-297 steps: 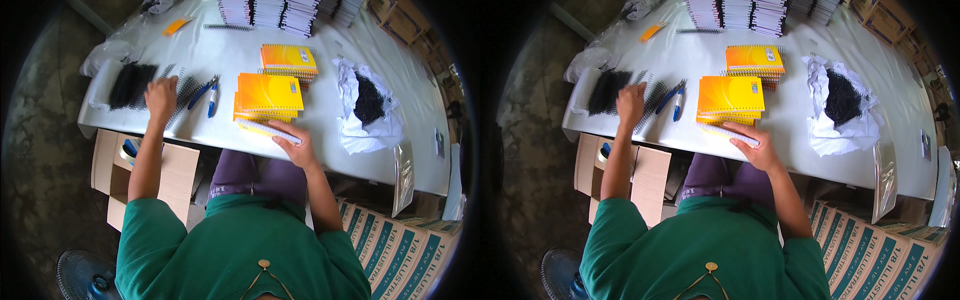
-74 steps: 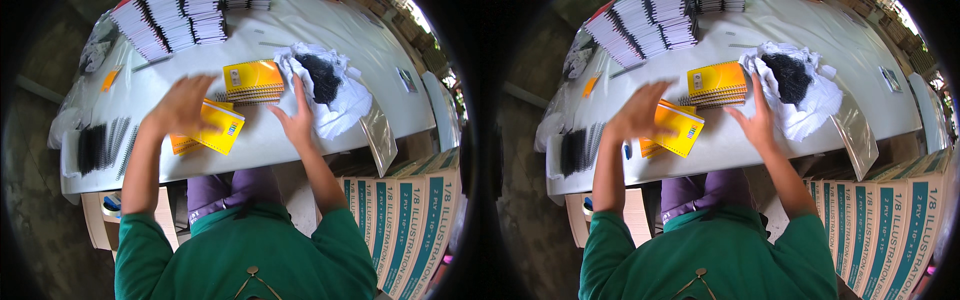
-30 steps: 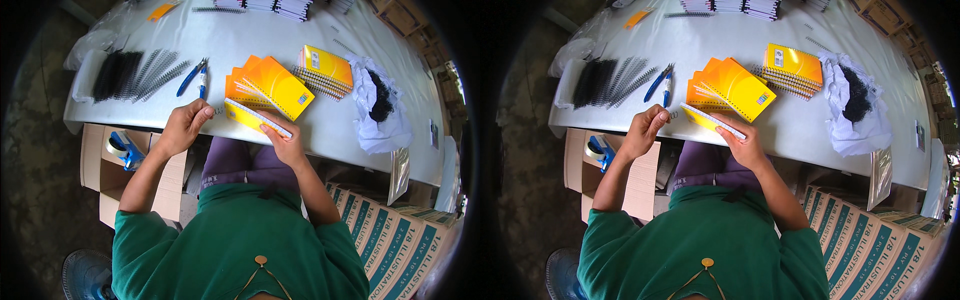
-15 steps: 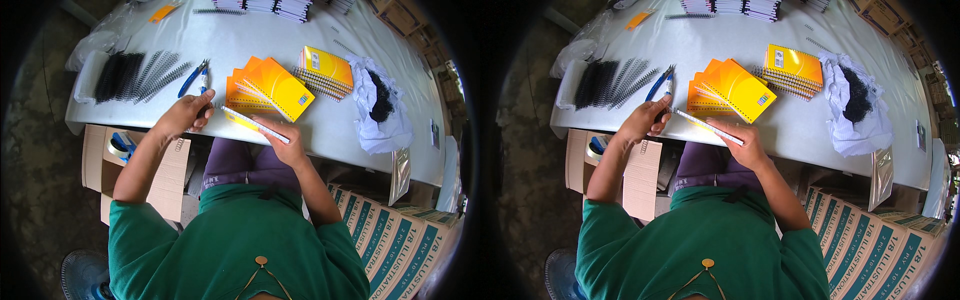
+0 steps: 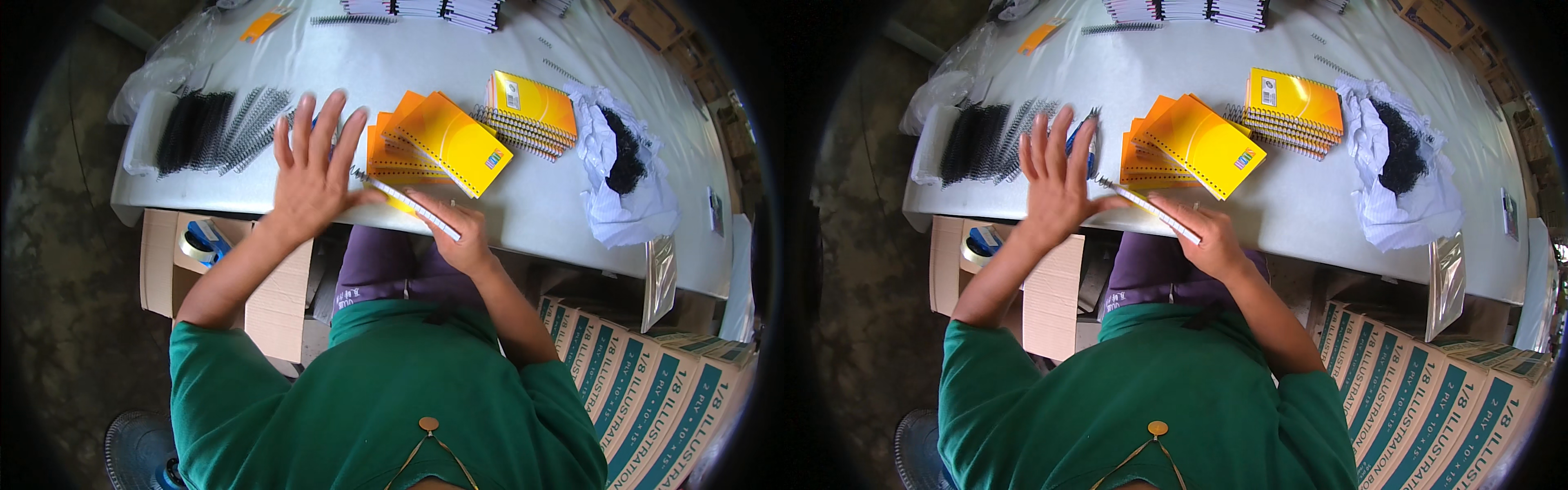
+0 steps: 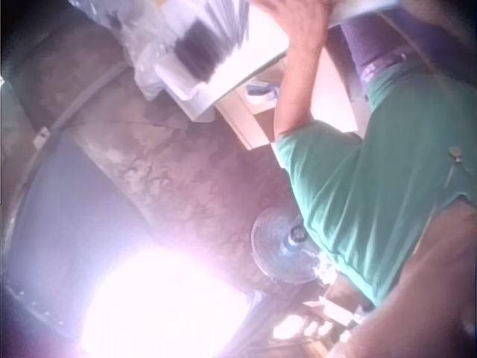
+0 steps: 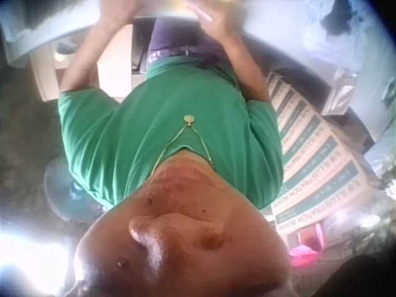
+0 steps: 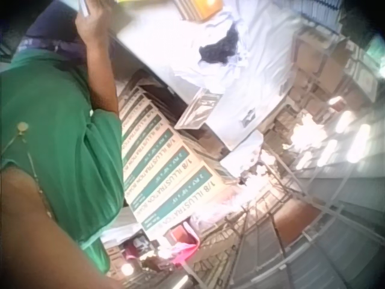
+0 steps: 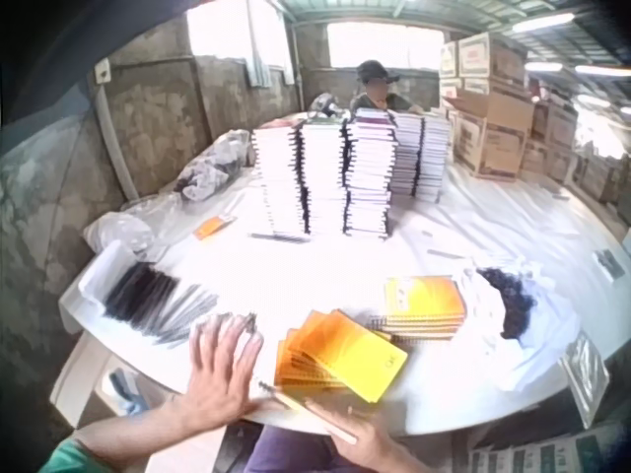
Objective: The person assembles notebooks by threading wire coils through the punched edges of paper stacks and then places the bound notebooks into a cardboard box.
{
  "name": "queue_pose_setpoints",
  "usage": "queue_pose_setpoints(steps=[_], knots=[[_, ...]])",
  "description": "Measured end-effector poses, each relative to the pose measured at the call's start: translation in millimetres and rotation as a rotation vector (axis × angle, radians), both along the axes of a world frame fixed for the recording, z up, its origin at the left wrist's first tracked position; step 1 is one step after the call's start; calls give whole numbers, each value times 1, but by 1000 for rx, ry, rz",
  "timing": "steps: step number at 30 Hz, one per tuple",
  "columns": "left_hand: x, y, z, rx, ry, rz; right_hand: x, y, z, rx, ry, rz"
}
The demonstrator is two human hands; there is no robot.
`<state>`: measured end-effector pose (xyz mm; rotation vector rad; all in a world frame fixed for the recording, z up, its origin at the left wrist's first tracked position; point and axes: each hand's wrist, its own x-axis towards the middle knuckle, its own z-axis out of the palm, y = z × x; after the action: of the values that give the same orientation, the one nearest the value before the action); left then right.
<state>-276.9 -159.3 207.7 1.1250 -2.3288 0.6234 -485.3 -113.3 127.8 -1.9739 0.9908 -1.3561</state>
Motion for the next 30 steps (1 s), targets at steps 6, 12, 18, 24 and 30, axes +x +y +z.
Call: queue_pose_setpoints(steps=[6, 12, 18, 24, 30], knots=[[17, 15, -67, -242, -34, -203, 11, 8, -3, -20, -31, 6], [29, 58, -131, 247, -210, -228, 21, 6, -7, -68, -49, -1], [23, 27, -117, 198, 245, -160, 23, 9, -8, -170, 25, 57], [-13, 40, -71, 108, 211, -255, 17, 9, 4, -114, 137, 40], [-1, 44, -104, 71, -102, -597, 18, 8, -5, -32, -79, 105]])
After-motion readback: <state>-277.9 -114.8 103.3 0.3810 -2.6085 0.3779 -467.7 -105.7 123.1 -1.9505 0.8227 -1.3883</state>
